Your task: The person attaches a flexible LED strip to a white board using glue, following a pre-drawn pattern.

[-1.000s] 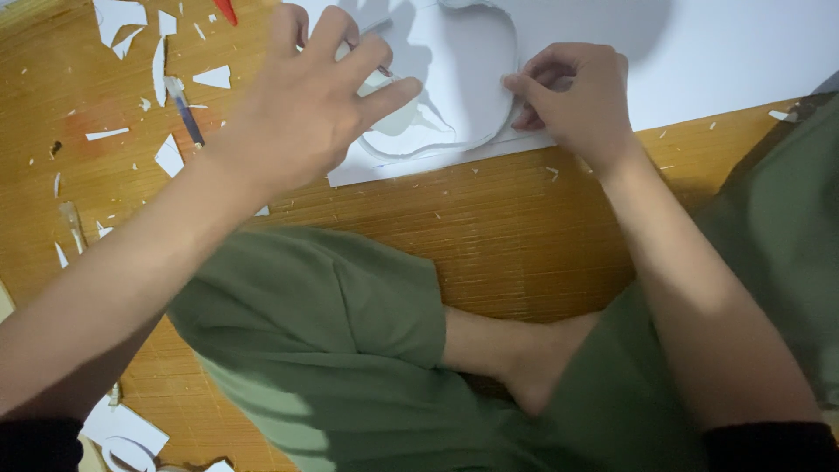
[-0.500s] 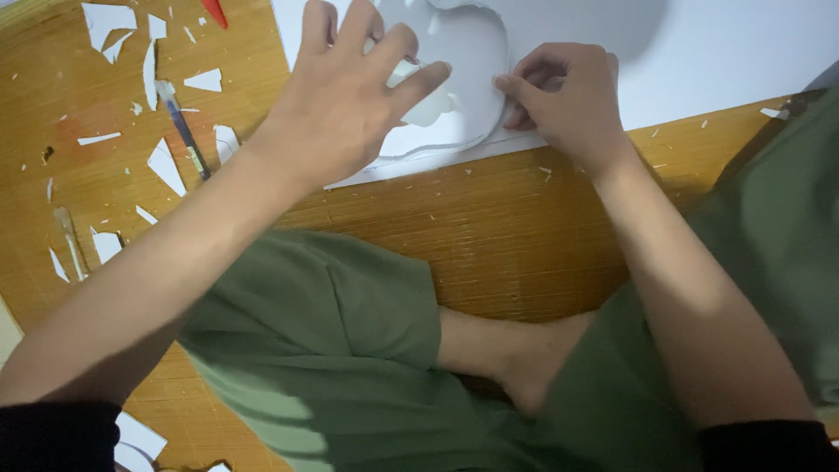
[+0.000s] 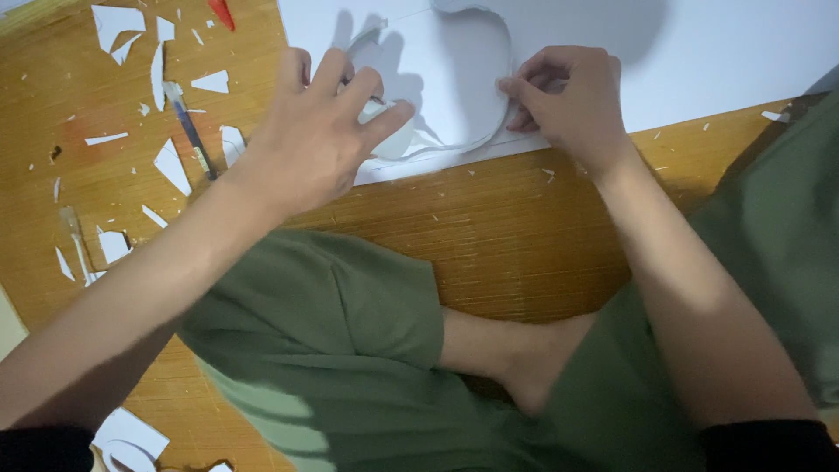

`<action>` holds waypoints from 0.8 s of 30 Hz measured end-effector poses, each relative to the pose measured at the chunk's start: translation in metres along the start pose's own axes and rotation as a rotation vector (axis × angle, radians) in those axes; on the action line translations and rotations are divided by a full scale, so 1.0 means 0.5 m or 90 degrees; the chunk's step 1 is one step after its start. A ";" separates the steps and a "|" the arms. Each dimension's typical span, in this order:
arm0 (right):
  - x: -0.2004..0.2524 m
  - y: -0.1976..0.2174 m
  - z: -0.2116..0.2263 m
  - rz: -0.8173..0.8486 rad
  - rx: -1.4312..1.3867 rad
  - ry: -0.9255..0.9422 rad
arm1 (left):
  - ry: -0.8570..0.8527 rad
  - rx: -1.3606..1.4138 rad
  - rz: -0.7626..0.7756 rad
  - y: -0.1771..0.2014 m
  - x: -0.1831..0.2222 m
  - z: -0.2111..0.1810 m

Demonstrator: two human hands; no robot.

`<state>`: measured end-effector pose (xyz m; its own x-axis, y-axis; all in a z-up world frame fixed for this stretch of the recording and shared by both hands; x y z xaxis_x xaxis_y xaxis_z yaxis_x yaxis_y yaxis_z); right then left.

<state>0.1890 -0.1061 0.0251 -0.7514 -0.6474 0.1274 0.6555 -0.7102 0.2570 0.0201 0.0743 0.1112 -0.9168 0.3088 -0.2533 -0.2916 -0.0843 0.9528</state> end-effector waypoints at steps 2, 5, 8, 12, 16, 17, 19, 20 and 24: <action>0.000 0.000 -0.003 -0.002 -0.008 -0.008 | 0.004 0.006 0.015 0.004 0.007 0.002; -0.001 0.001 -0.003 0.008 0.025 0.039 | 0.010 0.003 0.028 0.009 0.013 0.008; 0.000 0.001 0.001 -0.002 0.007 -0.002 | 0.036 0.070 0.003 0.018 0.021 0.016; -0.002 0.001 -0.006 -0.013 0.001 -0.033 | 0.181 0.239 0.030 0.006 0.048 0.026; 0.001 0.000 0.005 -0.010 0.021 0.022 | 0.368 0.425 -0.071 -0.037 0.087 0.045; 0.000 0.001 0.006 -0.013 0.022 0.025 | 0.365 0.424 -0.074 -0.048 0.082 0.049; 0.000 0.001 -0.001 -0.025 0.007 -0.026 | 0.466 0.540 -0.224 -0.058 0.082 0.075; -0.001 0.001 -0.001 -0.026 0.005 -0.023 | 0.463 0.537 -0.225 -0.089 0.082 0.089; -0.003 0.001 -0.001 -0.030 0.062 -0.028 | 0.633 0.485 -0.374 -0.206 0.102 0.178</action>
<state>0.1904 -0.1055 0.0243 -0.7850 -0.6001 0.1538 0.6106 -0.7076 0.3556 0.0277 0.1829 0.0151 -0.6132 -0.7079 -0.3505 -0.7751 0.4536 0.4398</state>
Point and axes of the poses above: each hand's wrist, its own x-axis away from the middle knuckle, its own y-axis out of the back of the hand, z = x × y, the point moved 5 cm from there along -x, towards the middle knuckle, and after that the axes turned 8 degrees about -z, right-handed, at the moved point
